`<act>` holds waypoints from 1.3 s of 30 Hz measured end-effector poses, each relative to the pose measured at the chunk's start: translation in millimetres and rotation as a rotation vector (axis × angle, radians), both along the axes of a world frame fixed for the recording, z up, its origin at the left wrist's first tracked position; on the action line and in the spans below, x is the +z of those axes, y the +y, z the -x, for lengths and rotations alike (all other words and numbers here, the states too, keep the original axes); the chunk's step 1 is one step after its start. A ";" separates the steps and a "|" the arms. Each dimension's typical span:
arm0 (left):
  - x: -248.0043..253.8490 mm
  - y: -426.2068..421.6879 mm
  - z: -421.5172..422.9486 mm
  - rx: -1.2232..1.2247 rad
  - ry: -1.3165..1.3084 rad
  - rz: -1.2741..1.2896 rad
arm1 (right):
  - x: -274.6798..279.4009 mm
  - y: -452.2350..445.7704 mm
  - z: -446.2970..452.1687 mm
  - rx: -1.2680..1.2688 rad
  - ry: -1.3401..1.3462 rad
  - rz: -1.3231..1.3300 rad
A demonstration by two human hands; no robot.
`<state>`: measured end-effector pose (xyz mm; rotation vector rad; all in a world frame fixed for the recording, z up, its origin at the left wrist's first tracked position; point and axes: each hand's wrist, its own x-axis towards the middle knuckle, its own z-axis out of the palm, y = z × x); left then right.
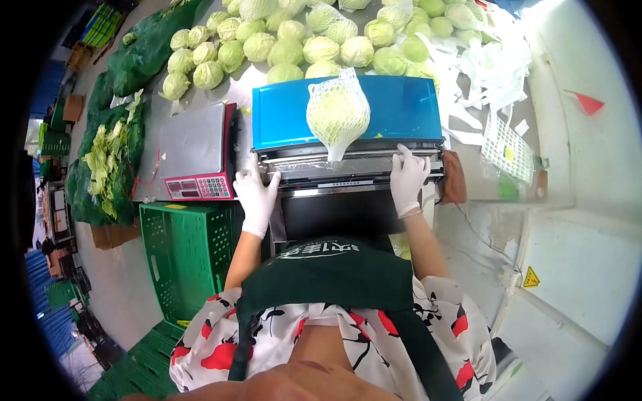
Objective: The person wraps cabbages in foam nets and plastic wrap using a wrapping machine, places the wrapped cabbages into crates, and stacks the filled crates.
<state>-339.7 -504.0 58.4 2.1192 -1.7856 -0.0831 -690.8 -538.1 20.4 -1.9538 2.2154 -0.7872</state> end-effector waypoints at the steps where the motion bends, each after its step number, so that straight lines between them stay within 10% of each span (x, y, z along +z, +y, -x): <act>1: -10.4 -2.0 -1.1 0.013 0.010 0.018 | 0.7 -1.1 0.4 0.014 -0.006 0.011; 6: -19.8 -5.2 -10.0 0.035 0.574 0.045 | 39.9 4.1 6.5 0.092 -0.594 -0.107; 13: 40.9 16.3 -22.2 -0.179 2.112 -0.070 | 163.8 24.7 22.1 0.263 -0.887 -0.636; 16: 80.2 -5.6 -30.6 -0.796 2.007 0.027 | 211.7 0.4 68.1 0.930 -0.944 -0.432; 17: 107.2 -21.6 -16.2 -0.641 1.831 0.060 | 217.7 -18.4 75.4 1.090 -0.965 -0.333; 19: 124.2 -66.4 0.6 -0.600 1.181 0.082 | 228.1 -48.1 46.7 0.448 -0.858 -0.454; 22: 64.7 -154.2 22.2 -0.825 0.339 0.176 | 162.3 -140.5 2.4 0.907 -0.259 -0.281; 30: 10.4 -168.7 52.6 -0.652 1.410 -0.380 | 90.5 -149.5 -36.8 0.718 -0.926 -0.585; 39: 38.7 19.2 59.7 -0.421 1.443 -1.303 | 113.7 71.9 -8.0 0.255 -1.293 -1.237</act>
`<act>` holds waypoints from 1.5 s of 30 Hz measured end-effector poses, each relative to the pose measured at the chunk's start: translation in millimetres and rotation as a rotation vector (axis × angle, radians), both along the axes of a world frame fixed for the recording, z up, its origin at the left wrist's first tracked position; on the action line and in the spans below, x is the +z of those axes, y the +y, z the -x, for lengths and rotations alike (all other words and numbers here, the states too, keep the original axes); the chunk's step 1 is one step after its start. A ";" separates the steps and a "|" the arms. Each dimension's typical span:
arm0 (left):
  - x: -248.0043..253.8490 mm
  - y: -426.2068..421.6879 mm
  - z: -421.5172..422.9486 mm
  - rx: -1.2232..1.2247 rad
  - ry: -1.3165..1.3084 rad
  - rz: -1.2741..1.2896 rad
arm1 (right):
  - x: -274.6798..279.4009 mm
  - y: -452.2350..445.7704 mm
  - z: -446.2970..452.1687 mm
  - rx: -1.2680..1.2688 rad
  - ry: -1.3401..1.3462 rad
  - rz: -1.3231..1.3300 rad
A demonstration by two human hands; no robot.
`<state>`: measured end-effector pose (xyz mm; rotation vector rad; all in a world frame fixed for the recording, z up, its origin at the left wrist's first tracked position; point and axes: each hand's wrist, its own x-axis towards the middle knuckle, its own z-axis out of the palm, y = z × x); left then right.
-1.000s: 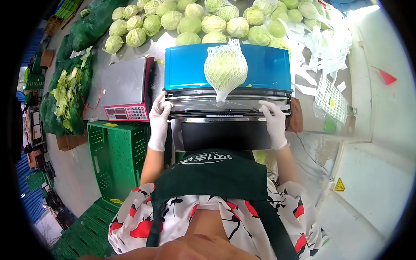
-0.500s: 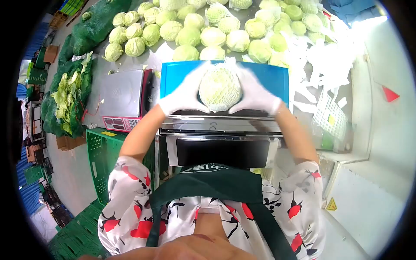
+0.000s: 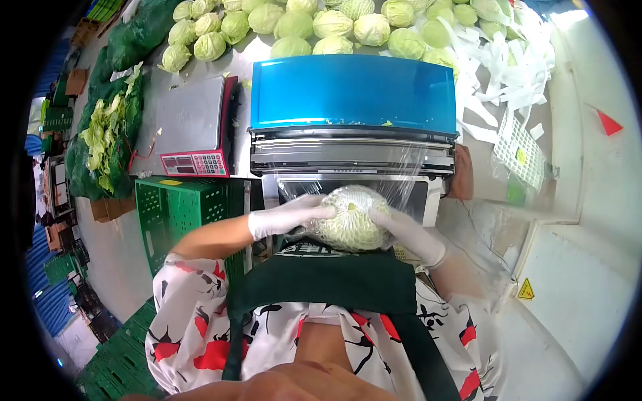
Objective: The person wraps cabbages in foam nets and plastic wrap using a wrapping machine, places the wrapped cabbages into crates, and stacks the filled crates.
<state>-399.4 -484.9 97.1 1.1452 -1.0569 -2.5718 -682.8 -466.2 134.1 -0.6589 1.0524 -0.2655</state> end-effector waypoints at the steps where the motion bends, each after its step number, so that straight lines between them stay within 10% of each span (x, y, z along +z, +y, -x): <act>1: -12.4 9.3 3.4 0.004 0.010 -0.140 | -7.6 6.4 -2.9 -0.001 -0.002 -0.037; 10: -45.9 65.7 -28.6 0.184 0.139 -0.290 | -62.7 42.1 26.7 0.082 -0.096 -0.218; 15: -58.8 106.9 -41.2 -0.009 -0.662 1.447 | -65.6 104.2 4.8 -0.012 0.859 0.941; 17: -41.8 102.3 -33.8 0.395 -0.501 0.994 | -76.3 91.6 35.8 0.088 0.977 1.489; 20: -33.1 93.9 -43.6 0.816 -0.146 0.301 | -74.7 81.4 78.7 -0.378 0.707 0.488; 23: -49.8 115.2 -56.7 0.889 -0.076 0.214 | -68.5 87.5 84.8 -0.284 0.536 0.267; 28: -22.6 131.5 -61.2 0.918 -0.106 -0.024 | -71.0 99.1 -22.6 0.096 0.336 0.788; 35: -29.0 132.0 -59.4 0.941 -0.086 -0.008 | -88.5 81.7 -53.6 -0.393 0.264 0.536; 39: -28.6 130.5 -67.0 0.928 0.040 -0.032 | -86.9 68.2 -71.9 -0.436 0.367 0.935; 45: -29.7 132.4 -108.7 0.979 -0.125 0.001 | -77.1 74.7 -50.1 -0.719 0.214 0.411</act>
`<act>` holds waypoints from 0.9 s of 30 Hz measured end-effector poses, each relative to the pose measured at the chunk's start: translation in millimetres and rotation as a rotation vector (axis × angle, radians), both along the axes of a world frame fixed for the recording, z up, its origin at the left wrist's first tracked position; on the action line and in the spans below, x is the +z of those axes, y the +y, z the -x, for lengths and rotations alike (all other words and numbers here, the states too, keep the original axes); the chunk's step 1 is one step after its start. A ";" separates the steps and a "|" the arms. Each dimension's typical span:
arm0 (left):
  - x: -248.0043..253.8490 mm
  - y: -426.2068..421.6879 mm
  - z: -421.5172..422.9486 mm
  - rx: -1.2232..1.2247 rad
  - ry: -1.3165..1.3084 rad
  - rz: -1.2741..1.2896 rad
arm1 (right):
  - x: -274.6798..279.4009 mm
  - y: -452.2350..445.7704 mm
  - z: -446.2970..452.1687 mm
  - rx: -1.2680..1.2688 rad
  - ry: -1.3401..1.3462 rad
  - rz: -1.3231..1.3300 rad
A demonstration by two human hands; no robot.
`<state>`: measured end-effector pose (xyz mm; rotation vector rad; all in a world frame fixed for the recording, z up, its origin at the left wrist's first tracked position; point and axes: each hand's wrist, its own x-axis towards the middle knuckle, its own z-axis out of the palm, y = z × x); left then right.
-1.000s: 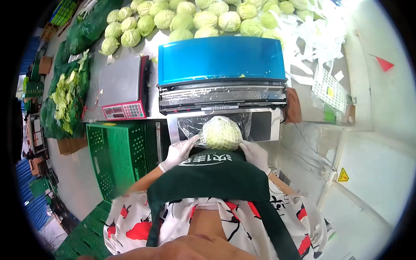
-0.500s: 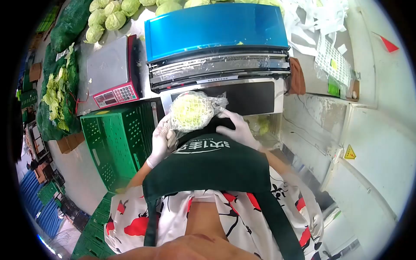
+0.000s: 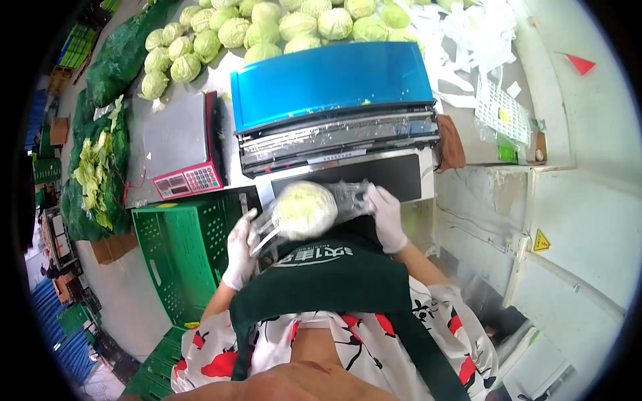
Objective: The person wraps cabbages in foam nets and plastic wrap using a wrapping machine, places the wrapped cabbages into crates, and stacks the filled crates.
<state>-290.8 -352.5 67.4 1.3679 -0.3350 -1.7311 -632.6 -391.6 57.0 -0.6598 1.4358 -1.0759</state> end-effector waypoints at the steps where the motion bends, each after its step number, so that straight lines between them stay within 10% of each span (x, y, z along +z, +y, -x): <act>1: -17.0 9.1 1.5 -0.087 -0.133 0.029 | -1.0 7.9 11.3 -0.008 -0.077 -0.140; 4: -66.0 31.7 11.2 -0.339 -0.329 0.023 | -100.4 69.8 56.2 0.365 0.324 0.056; 8: -111.3 29.6 51.4 -0.759 -0.219 -0.048 | -96.0 53.1 -8.2 0.847 0.488 -0.510; 10: -152.5 28.8 61.1 -0.849 -0.677 0.817 | -208.7 75.5 -34.1 0.587 -0.388 -0.214; 12: -140.0 19.3 50.9 -0.972 -0.946 0.899 | -163.5 42.2 -53.6 0.542 -0.956 -0.477; 15: -62.3 -31.9 49.3 -0.520 -0.620 0.911 | -74.9 -3.0 -67.3 0.700 -1.072 -0.517; 18: 15.6 -73.6 59.4 -0.247 -0.409 0.472 | -7.3 -55.7 -91.8 0.938 -0.706 -0.146; 20: 19.6 -88.8 67.9 -0.276 -0.119 0.751 | -13.9 -77.3 -86.8 1.260 -0.102 0.666; 22: -1.5 -60.7 61.7 -0.274 0.489 0.317 | 9.3 -91.6 -74.5 1.266 0.857 0.149; 23: -6.4 -52.8 52.9 -0.212 0.704 0.161 | 33.7 -96.5 -64.2 1.044 1.087 0.547; 27: -36.5 -30.5 14.9 0.214 0.710 -0.065 | 63.4 -171.7 -24.6 0.646 0.754 0.417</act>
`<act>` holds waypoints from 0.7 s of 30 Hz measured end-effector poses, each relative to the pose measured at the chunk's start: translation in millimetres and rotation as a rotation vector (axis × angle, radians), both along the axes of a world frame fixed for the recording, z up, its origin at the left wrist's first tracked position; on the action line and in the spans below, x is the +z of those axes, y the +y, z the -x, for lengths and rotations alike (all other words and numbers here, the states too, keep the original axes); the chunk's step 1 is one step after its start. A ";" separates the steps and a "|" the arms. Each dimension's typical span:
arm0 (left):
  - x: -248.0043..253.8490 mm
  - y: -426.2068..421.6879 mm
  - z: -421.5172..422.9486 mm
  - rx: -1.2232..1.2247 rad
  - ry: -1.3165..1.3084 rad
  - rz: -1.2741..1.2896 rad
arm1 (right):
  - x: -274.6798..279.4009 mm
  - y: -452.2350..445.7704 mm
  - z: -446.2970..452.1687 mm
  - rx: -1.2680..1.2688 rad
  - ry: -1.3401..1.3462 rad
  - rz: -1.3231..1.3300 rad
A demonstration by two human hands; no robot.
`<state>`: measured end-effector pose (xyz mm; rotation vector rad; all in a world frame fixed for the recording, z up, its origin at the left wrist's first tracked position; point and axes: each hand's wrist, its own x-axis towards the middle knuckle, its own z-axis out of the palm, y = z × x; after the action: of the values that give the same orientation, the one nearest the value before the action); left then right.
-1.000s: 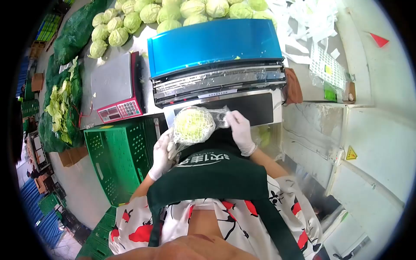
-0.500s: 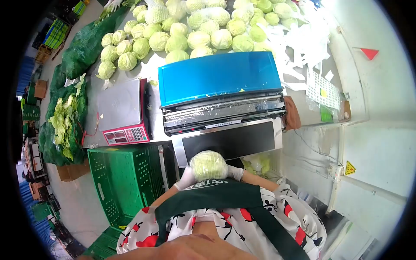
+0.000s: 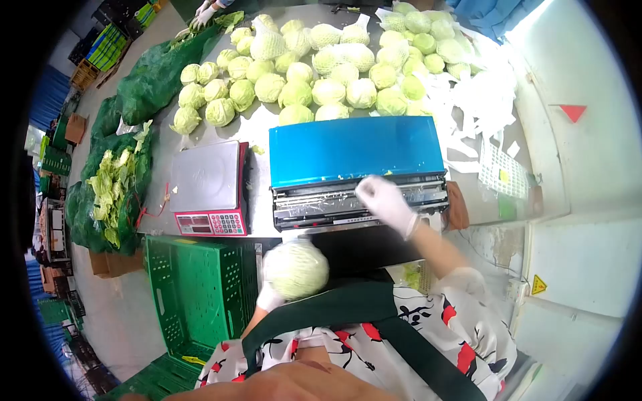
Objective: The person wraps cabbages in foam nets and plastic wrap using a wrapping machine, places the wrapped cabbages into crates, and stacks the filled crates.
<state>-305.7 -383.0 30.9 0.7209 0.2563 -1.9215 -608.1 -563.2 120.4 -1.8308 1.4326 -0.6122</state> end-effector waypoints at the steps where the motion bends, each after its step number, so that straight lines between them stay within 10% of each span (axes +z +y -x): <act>1: 4.1 -1.4 -18.2 0.133 -0.113 -0.003 | 5.0 -24.2 5.1 -0.056 0.059 0.062; 5: 24.5 15.8 -141.4 0.661 -0.544 0.015 | -11.4 -135.2 22.6 -0.147 0.032 0.219; 14: 12.9 97.1 -315.4 0.547 -0.902 -0.469 | -84.6 -367.5 15.6 -0.281 0.273 0.200; 17: -15.8 20.3 -377.5 -0.159 -2.293 -0.649 | -85.0 -413.5 3.5 -0.200 0.463 -0.045; 21: 47.1 -268.1 -249.2 0.112 -1.926 0.281 | -100.9 -450.1 -6.0 -0.045 0.452 -0.263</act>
<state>-56.4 -651.2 78.0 1.8687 -1.0870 -0.4740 -602.1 -1013.3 19.5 -1.7948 1.7534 -0.0173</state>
